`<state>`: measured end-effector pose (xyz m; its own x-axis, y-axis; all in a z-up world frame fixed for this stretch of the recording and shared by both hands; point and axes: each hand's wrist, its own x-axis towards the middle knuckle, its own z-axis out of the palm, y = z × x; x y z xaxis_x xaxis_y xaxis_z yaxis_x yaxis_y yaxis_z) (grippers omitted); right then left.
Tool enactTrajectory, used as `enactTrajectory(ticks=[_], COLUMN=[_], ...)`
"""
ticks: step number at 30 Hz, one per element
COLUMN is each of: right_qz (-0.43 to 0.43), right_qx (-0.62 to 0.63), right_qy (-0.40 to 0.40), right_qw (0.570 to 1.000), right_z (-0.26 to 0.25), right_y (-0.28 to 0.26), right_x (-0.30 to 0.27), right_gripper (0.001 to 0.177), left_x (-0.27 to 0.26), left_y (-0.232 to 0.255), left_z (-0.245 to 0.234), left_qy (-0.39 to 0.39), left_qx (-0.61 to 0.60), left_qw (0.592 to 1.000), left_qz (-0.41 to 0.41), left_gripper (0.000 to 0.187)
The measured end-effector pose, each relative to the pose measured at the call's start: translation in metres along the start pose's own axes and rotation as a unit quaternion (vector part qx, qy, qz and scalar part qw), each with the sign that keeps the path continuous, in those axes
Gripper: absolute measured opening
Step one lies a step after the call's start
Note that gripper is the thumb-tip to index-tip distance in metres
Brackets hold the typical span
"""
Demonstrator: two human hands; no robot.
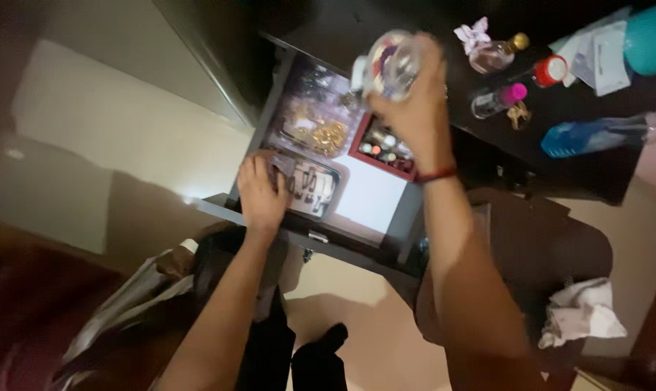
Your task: The person wipes the inside of a drawer with a white cloth, then arranges cosmetic items including nail polish bottles, a makeup palette, and small containers into the drawer. The person also places a plastic container with jewelry and a round tin into the drawer.
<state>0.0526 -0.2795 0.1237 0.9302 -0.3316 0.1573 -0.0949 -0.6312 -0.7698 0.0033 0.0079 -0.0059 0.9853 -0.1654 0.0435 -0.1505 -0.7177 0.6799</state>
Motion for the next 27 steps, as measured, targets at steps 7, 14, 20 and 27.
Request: enactTrajectory(ticks=[7,14,20,27], right_qz=[0.031,0.004,-0.043,-0.014], right_qx=[-0.098,-0.047,-0.018,-0.009], right_qy=[-0.071,-0.109,-0.132,-0.095], right_qw=[0.992,0.993,0.99,0.995], right_z=[-0.002,0.002,-0.016,-0.048], right_y=[0.015,0.056,0.057,0.064], right_x=[-0.106,-0.166,-0.181,-0.174], right_gripper=[0.098,0.098,0.094,0.078], left_x=[0.003,-0.01,-0.029,-0.043], left_y=[0.007,0.056,0.097,0.125], left_z=[0.003,0.017,0.053,0.081], left_qy=[-0.026,-0.259,-0.24,-0.135], left_qx=[0.027,-0.153,-0.244,-0.293], left_qw=[0.998,0.919,0.929,0.932], left_qz=[0.052,0.255,0.143,0.164], left_gripper=[0.052,0.119,0.103,0.1])
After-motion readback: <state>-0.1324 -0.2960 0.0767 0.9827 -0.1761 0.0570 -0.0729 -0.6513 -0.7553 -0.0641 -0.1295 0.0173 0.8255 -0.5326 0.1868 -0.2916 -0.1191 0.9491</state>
